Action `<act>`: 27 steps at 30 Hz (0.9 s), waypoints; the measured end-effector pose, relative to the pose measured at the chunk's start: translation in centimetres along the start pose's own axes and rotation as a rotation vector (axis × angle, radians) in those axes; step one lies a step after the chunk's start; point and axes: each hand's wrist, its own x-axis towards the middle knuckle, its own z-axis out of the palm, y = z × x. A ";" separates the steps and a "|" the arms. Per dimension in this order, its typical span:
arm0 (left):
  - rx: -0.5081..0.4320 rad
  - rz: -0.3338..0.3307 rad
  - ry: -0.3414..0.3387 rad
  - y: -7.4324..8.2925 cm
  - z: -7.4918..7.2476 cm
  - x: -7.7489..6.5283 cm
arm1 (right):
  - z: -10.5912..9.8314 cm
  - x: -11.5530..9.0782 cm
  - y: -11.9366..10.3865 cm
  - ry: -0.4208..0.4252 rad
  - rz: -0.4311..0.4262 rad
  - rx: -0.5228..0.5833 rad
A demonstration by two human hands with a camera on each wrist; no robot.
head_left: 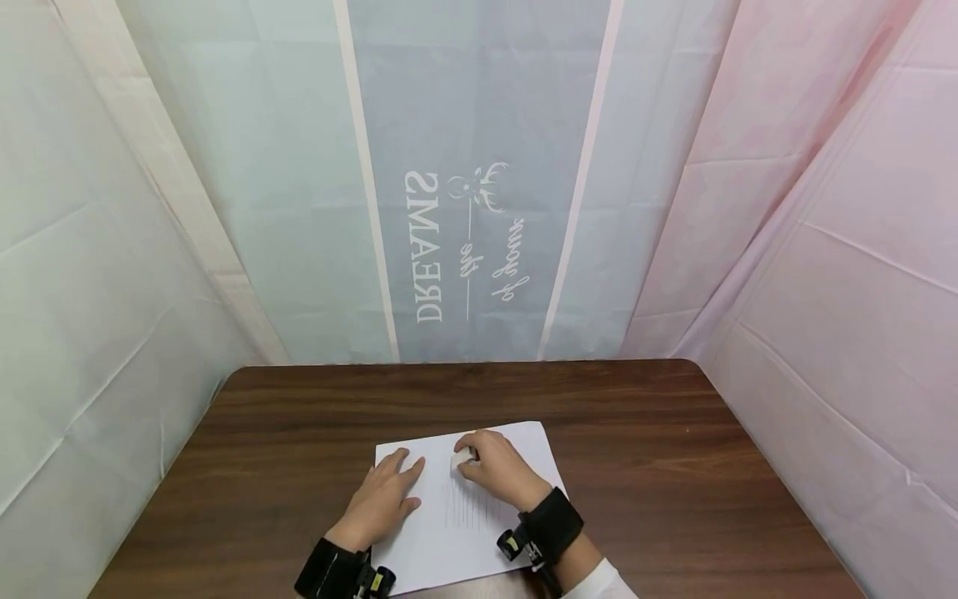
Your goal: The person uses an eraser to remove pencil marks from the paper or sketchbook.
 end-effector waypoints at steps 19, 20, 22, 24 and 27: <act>-0.008 0.015 0.009 -0.2 -0.1 0.1 | 1.7 0.4 -0.3 -0.004 -0.030 -0.047; -0.008 0.016 0.008 -0.2 -0.1 0.1 | 1.7 0.3 -0.3 -0.005 -0.035 -0.048; -0.011 0.015 0.004 -0.2 -0.1 0.1 | 1.8 0.3 -0.3 -0.010 -0.040 -0.046; -0.018 0.015 -0.001 -0.2 -0.1 0.1 | 1.9 0.3 -0.4 -0.020 -0.040 -0.041; -0.026 0.014 -0.007 -0.2 0.0 0.0 | 2.0 0.3 -0.5 -0.034 -0.032 -0.039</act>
